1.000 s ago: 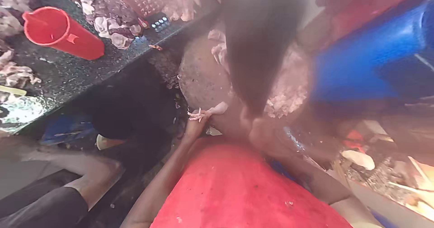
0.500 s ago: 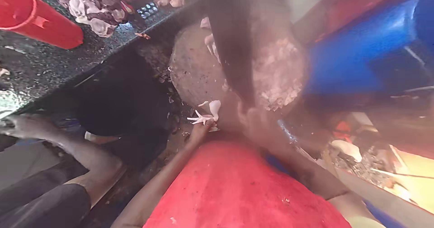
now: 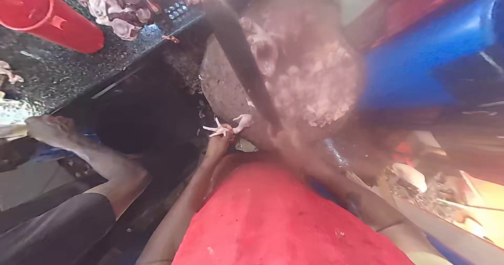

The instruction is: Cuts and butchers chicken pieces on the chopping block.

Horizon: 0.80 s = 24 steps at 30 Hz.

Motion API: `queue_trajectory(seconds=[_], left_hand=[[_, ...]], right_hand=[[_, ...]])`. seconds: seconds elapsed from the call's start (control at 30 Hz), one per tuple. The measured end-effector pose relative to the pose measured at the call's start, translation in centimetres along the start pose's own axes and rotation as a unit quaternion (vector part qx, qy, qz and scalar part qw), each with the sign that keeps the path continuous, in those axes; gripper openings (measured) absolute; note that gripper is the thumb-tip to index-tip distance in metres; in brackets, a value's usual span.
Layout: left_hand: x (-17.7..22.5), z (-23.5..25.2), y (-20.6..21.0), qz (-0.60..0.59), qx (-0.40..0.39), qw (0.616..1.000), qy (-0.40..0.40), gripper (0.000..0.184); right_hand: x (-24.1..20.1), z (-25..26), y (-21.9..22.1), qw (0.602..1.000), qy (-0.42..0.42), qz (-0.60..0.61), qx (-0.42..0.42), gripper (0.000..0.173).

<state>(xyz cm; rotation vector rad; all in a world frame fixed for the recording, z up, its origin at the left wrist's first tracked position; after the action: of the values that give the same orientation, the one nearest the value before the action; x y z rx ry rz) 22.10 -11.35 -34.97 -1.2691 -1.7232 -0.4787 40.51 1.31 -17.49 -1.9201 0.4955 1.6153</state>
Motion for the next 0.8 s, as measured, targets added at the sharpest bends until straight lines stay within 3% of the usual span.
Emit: queue_trajectory(seconds=[0.07, 0.13, 0.2, 0.3, 0.4, 0.47, 0.5, 0.57, 0.6, 0.7, 0.8], left_hand=[[0.2, 0.1, -0.1, 0.003, -0.011, 1.000, 0.002, 0.013], [0.2, -0.1, -0.2, -0.008, -0.015, 1.000, 0.002, 0.013], [-0.2, -0.2, 0.1, -0.045, -0.022, 0.999, 0.012, 0.013], [-1.8, -0.4, 1.0, -0.140, -0.017, 0.990, 0.008, 0.008], [-2.8, -0.7, 1.3, -0.216, 0.003, 0.976, -0.002, 0.006], [-2.9, -0.7, 1.4, -0.223, 0.004, 0.975, -0.001, 0.007], [-2.9, -0.6, 1.4, -0.217, 0.000, 0.976, 0.004, 0.007], [-2.9, -0.3, 1.4, -0.194, -0.022, 0.980, 0.038, 0.005], [-2.8, -0.3, 1.4, -0.180, -0.032, 0.981, 0.059, 0.004], [-2.6, -0.2, 1.9, -0.181, -0.031, 0.979, 0.090, 0.003], [-2.6, 0.5, 2.4, -0.177, 0.006, 0.977, 0.120, 0.006]], right_hand=[[2.4, -0.3, 1.0, 0.999, -0.018, -0.037, -0.033, 0.077], [8.4, -0.7, 1.4, 0.977, 0.148, -0.103, -0.111, 0.059], [12.5, -0.9, 0.8, 0.945, 0.265, -0.150, -0.119, 0.059], [9.3, -0.5, -0.3, 0.961, 0.212, -0.164, -0.061, 0.059], [2.1, -0.1, 1.0, 0.998, 0.035, -0.046, -0.031, 0.062], [2.1, -0.6, 2.4, 0.998, -0.046, -0.024, -0.044, 0.064], [4.2, -0.9, 2.7, 0.996, -0.017, -0.049, -0.067, 0.063], [10.4, -1.5, 2.8, 0.966, 0.191, -0.111, -0.137, 0.056], [12.3, -1.5, 2.4, 0.949, 0.248, -0.138, -0.137, 0.057], [11.0, -0.8, 1.3, 0.948, 0.260, -0.162, -0.090, 0.057], [5.7, 0.2, 1.5, 0.985, 0.154, -0.065, -0.050, 0.051]])
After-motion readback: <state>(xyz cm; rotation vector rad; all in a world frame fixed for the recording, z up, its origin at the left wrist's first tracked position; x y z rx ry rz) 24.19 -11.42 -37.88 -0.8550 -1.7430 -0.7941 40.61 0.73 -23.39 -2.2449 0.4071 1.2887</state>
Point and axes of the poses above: each hand's wrist, its own z-axis towards the middle knuckle, its own y-axis out of the palm, x = y × z, the point moved 7 cm from there along z, towards the middle knuckle, and after that the axes turned 13 degrees about z, right-handed, at the moved point
